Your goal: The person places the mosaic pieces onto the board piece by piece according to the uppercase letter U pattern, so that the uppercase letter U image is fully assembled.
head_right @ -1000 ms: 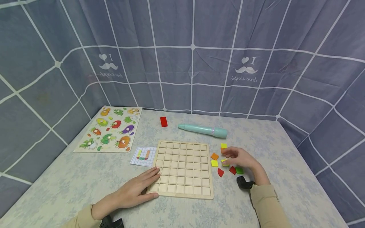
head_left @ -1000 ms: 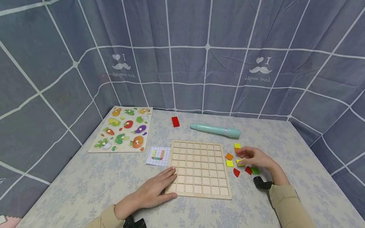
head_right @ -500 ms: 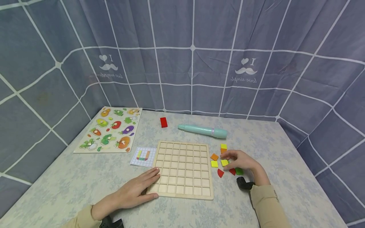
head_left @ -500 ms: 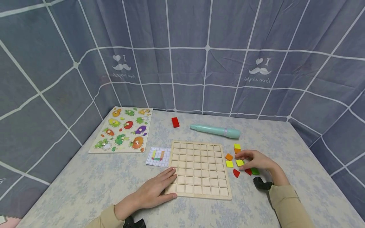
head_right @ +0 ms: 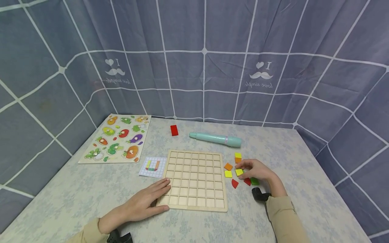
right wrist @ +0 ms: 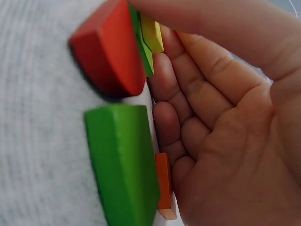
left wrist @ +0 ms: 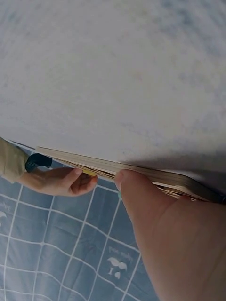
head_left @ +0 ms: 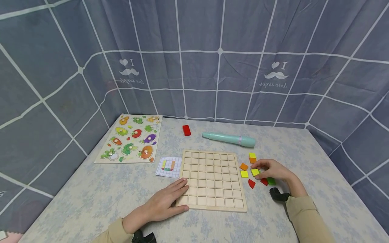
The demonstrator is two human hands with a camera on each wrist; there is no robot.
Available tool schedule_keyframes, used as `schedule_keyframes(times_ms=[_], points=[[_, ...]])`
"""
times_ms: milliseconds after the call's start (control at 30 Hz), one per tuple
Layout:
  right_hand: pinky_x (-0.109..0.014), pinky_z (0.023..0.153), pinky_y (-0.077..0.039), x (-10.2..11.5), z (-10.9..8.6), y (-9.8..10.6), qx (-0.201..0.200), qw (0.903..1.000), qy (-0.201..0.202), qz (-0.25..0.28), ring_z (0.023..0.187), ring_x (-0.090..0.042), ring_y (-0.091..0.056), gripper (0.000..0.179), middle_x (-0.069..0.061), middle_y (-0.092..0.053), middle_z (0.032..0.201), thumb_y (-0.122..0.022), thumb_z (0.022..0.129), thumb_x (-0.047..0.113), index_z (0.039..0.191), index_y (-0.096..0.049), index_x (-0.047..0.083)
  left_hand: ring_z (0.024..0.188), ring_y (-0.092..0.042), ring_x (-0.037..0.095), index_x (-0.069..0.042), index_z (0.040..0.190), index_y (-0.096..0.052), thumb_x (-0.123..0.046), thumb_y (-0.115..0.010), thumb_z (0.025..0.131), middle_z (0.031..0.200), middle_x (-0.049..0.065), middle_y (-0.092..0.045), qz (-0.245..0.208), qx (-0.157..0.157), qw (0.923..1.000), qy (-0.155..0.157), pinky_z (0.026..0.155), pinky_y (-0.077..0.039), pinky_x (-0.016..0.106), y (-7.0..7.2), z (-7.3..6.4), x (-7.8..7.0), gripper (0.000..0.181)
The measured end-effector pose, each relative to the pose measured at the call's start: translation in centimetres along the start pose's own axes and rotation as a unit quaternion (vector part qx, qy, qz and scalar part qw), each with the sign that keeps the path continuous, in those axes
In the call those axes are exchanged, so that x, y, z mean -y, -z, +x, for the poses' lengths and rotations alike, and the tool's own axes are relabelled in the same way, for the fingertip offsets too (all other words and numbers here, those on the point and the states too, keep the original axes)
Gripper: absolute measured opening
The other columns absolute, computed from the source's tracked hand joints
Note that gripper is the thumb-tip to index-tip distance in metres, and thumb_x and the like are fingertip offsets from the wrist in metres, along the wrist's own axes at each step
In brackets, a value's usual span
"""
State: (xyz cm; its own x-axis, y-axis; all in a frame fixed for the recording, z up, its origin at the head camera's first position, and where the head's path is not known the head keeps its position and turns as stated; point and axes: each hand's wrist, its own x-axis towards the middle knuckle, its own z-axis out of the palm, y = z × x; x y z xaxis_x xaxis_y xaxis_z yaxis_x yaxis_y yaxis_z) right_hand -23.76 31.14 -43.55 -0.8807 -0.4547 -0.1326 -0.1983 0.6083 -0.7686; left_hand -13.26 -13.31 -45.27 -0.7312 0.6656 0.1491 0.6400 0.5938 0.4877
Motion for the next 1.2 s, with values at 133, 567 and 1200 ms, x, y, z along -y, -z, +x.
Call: schedule_keyframes(times_ms=[133,567,1200], points=[[-0.027,0.068,-0.045,-0.02,0.02,-0.17,-0.002,1.0000,0.000,0.001,0.082,-0.017,-0.047,0.036,-0.011,-0.060,0.107,-0.077,0.079,0.019,0.109,-0.066,0.001,0.140,-0.020,0.019,-0.003,0.142,-0.041,-0.050,-0.052,0.093,0.151,0.008,-0.029,-0.003,-0.001,1.0000,-0.001,0.110,-0.028,0.038,-0.02,-0.05,0.03,0.069],[-0.027,0.067,-0.046,0.11,0.06,-0.29,0.002,0.9999,-0.012,0.005,0.082,-0.019,-0.048,0.037,-0.010,-0.059,0.105,-0.076,0.079,0.019,0.109,-0.065,0.001,0.139,-0.024,0.019,-0.003,0.140,-0.044,-0.051,-0.054,0.091,0.150,0.008,-0.031,-0.012,-0.008,0.9999,-0.007,0.110,-0.029,0.039,0.01,-0.08,0.22,0.070],[-0.029,0.066,-0.047,0.35,0.21,-0.28,-0.006,0.9997,-0.021,0.006,0.083,-0.022,-0.048,0.037,-0.009,-0.059,0.099,-0.076,0.079,0.018,0.109,-0.064,0.001,0.138,-0.027,0.023,-0.002,0.138,-0.046,-0.049,-0.056,0.091,0.148,0.009,-0.035,-0.005,-0.013,0.9998,-0.010,0.108,-0.031,0.042,0.07,0.19,0.25,0.067]])
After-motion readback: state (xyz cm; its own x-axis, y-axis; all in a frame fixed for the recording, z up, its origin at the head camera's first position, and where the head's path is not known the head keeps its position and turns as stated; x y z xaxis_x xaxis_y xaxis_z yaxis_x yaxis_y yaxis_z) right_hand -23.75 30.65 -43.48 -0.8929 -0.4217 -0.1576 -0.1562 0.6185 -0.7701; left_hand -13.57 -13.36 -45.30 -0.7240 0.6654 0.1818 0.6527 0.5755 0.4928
